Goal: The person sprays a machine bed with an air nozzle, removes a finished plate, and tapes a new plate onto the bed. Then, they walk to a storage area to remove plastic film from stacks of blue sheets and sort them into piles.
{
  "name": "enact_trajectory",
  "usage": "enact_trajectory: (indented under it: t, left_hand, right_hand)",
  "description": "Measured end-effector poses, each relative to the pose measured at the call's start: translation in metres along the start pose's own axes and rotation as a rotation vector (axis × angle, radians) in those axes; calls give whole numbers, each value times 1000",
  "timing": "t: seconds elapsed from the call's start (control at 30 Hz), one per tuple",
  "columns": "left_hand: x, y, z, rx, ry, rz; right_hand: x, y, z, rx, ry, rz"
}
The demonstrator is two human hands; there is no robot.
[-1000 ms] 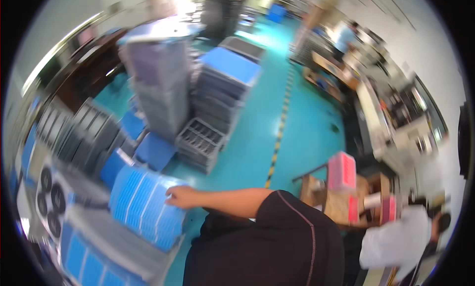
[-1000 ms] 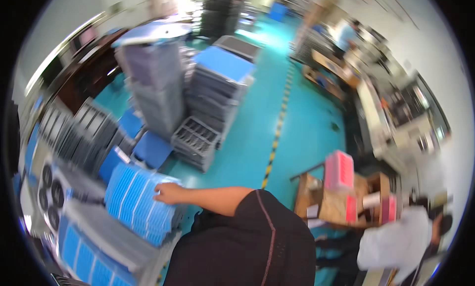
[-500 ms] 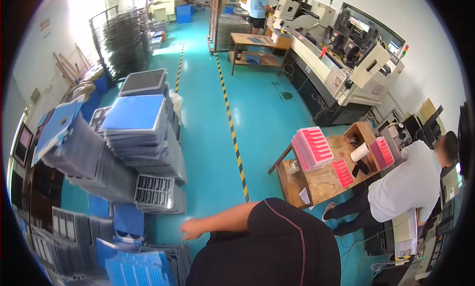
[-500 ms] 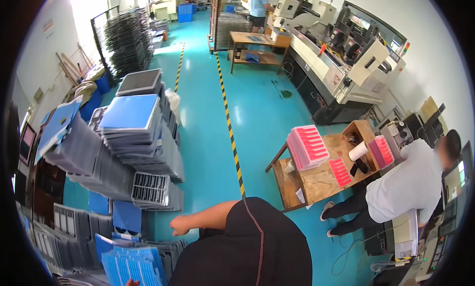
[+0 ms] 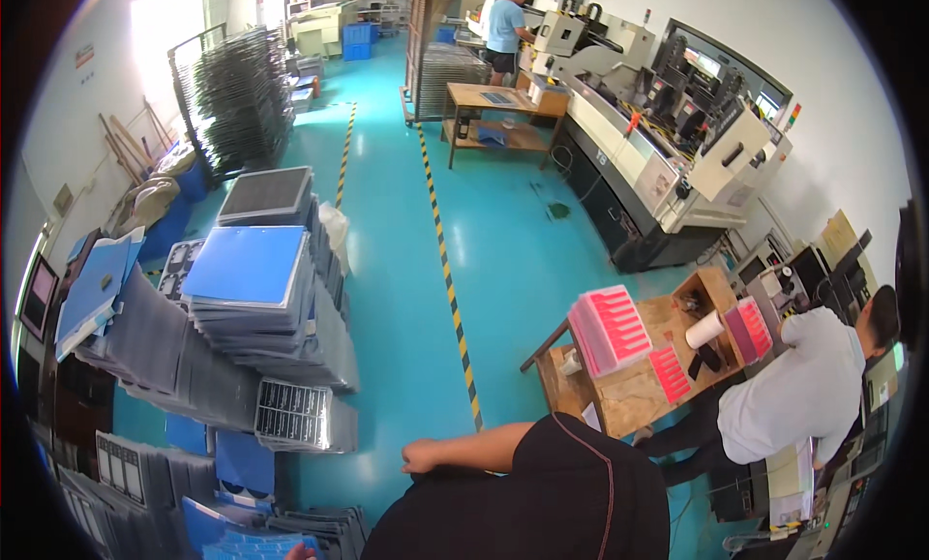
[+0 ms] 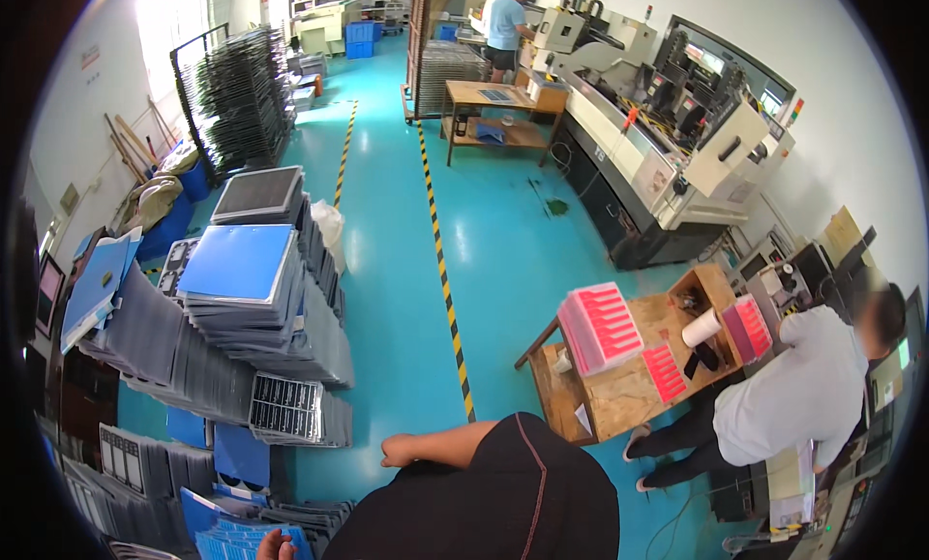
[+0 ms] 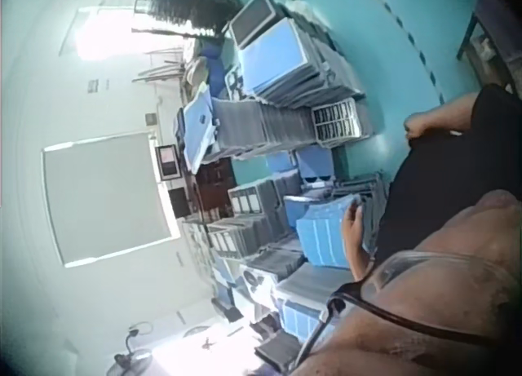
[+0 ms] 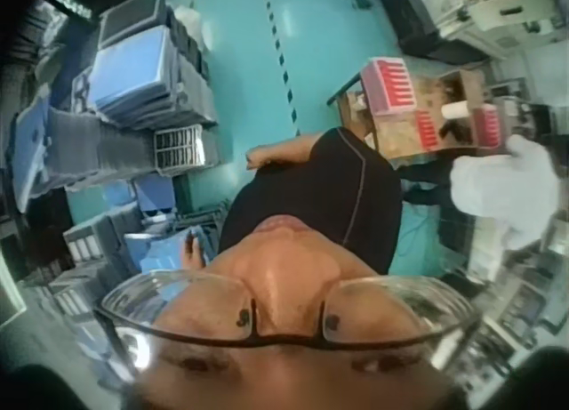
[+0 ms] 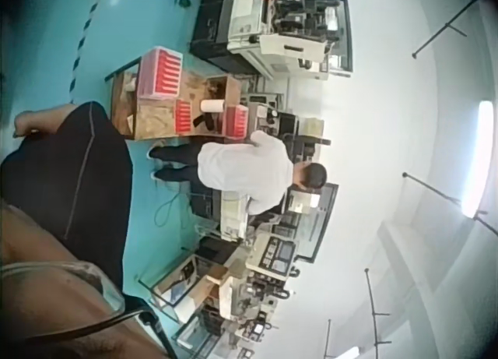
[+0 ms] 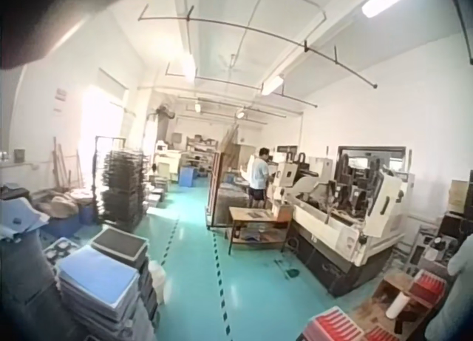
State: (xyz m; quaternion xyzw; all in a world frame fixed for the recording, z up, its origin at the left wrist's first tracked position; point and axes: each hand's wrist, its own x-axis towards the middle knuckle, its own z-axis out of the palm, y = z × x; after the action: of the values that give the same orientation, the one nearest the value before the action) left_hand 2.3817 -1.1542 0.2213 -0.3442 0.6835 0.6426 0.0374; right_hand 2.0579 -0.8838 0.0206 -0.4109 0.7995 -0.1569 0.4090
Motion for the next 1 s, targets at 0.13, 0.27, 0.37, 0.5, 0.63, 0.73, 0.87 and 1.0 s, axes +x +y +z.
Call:
enact_trajectory:
  t: [0.13,0.27,0.37,0.5,0.63,0.73,0.87,1.0]
  left_hand:
    - [2,9,6,78,27,6]
    - [2,13,13,158,0,10]
    - [-5,24,22,175,12,10]
    - [-11,30,23,263,17,-11]
    - [-27,-63,7,166,325,32]
    - [-29,8,17,164,407,24]
    - [-64,-48,10,114,718,-52]
    - [-111,-94,28,150,852,-142]
  right_hand:
    - [5,7,-5,-42,-49,27]
    - [15,4,-14,-74,-61,21]
    - [20,0,-23,-73,-77,23]
    - [25,-9,-28,-99,-104,-17]
    - [53,-31,-7,-55,-201,-114]
    - [74,-15,3,-213,-262,-276]
    - [87,-68,-10,-16,-255,-283]
    - [141,-107,31,-36,-276,-510]
